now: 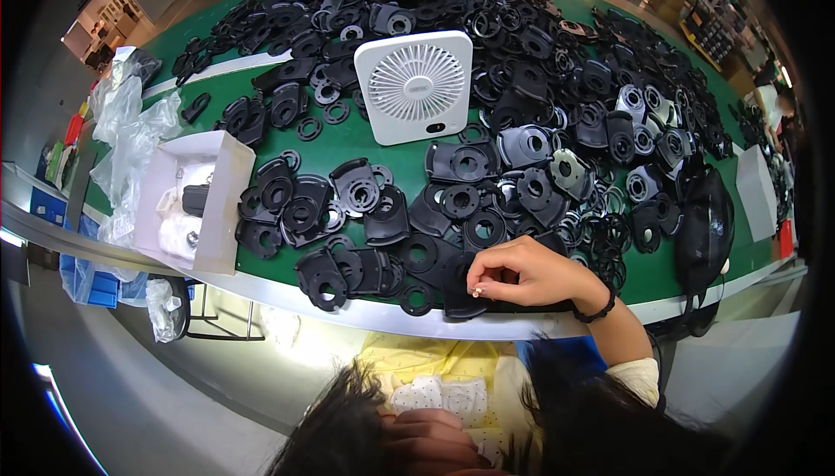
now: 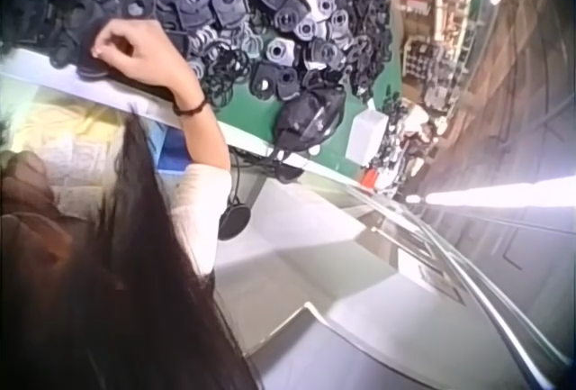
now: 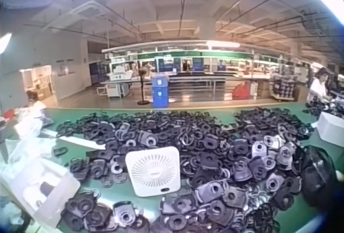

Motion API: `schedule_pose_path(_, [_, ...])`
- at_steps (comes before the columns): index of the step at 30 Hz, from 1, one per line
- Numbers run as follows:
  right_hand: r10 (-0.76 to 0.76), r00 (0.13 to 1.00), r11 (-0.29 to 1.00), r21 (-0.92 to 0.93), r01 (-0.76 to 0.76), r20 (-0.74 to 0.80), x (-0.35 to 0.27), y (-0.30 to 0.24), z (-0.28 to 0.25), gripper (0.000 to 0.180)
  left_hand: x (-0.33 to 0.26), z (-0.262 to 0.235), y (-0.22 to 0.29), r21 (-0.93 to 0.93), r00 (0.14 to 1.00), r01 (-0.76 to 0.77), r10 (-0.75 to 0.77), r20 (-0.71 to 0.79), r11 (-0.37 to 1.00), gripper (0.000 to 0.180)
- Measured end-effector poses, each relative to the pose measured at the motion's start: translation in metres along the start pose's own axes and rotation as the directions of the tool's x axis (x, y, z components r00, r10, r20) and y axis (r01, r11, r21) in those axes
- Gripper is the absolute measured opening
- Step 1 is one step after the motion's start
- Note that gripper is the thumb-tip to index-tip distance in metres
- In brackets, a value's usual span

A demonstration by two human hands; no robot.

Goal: The recorder is manually assembling small white components into black plastic housings on an assembly line.

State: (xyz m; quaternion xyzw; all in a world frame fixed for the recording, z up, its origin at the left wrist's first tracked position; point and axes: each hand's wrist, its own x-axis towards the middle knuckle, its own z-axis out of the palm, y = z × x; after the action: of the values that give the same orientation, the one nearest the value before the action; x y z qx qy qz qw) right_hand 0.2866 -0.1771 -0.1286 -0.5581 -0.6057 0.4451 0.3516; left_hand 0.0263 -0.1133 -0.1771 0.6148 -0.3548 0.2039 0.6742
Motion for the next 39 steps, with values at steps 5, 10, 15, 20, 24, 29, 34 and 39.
schedule_pose_path(5, [-0.002, 1.0, 1.0, -0.012, 0.002, -0.006, -0.001, 0.0021, 0.0019, 0.012, -0.0014, -0.0003, -0.001, -0.03, 1.0, -0.02, 0.019, -0.016, 0.999, 0.02])
schedule_pose_path(10, [-0.003, 1.0, 1.0, 0.002, 0.003, -0.011, -0.0034, 0.0014, 0.003, 0.012, 0.0004, 0.0034, -0.0014, -0.044, 0.999, -0.035, 0.034, -0.031, 0.998, 0.02])
schedule_pose_path(15, [-0.007, 1.0, 1.0, -0.004, 0.007, -0.004, -0.0016, 0.0012, 0.0027, 0.012, 0.0025, 0.0029, -0.0028, -0.068, 0.998, -0.054, 0.051, -0.043, 0.996, 0.02])
schedule_pose_path(20, [-0.014, 1.0, 1.0, -0.015, 0.014, 0.001, -0.0012, 0.0015, 0.0016, 0.012, 0.0036, 0.0024, -0.0035, -0.086, 0.996, -0.069, 0.064, -0.06, 0.994, 0.021])
schedule_pose_path(24, [-0.007, 1.0, 1.0, -0.021, 0.007, 0.004, -0.0015, 0.0008, 0.0015, 0.012, 0.0036, 0.0024, -0.0029, -0.094, 0.994, -0.082, 0.075, -0.077, 0.992, 0.021])
schedule_pose_path(29, [-0.015, 1.0, 1.0, -0.01, 0.015, -0.003, -0.0017, 0.0013, 0.003, 0.013, 0.005, 0.0027, -0.0031, -0.101, 0.991, -0.105, 0.094, -0.099, 0.989, 0.022])
schedule_pose_path(34, [0.008, 1.0, 1.0, -0.03, -0.008, 0.009, -0.0013, -0.0018, 0.0014, 0.013, 0.0059, 0.0027, -0.0042, -0.117, 0.986, -0.126, 0.111, -0.122, 0.985, 0.022])
schedule_pose_path(39, [0.014, 1.0, 0.999, -0.034, -0.013, 0.015, -0.0008, -0.0024, 0.0005, 0.013, 0.007, 0.0051, -0.0054, -0.129, 0.98, -0.147, 0.127, -0.153, 0.981, 0.023])
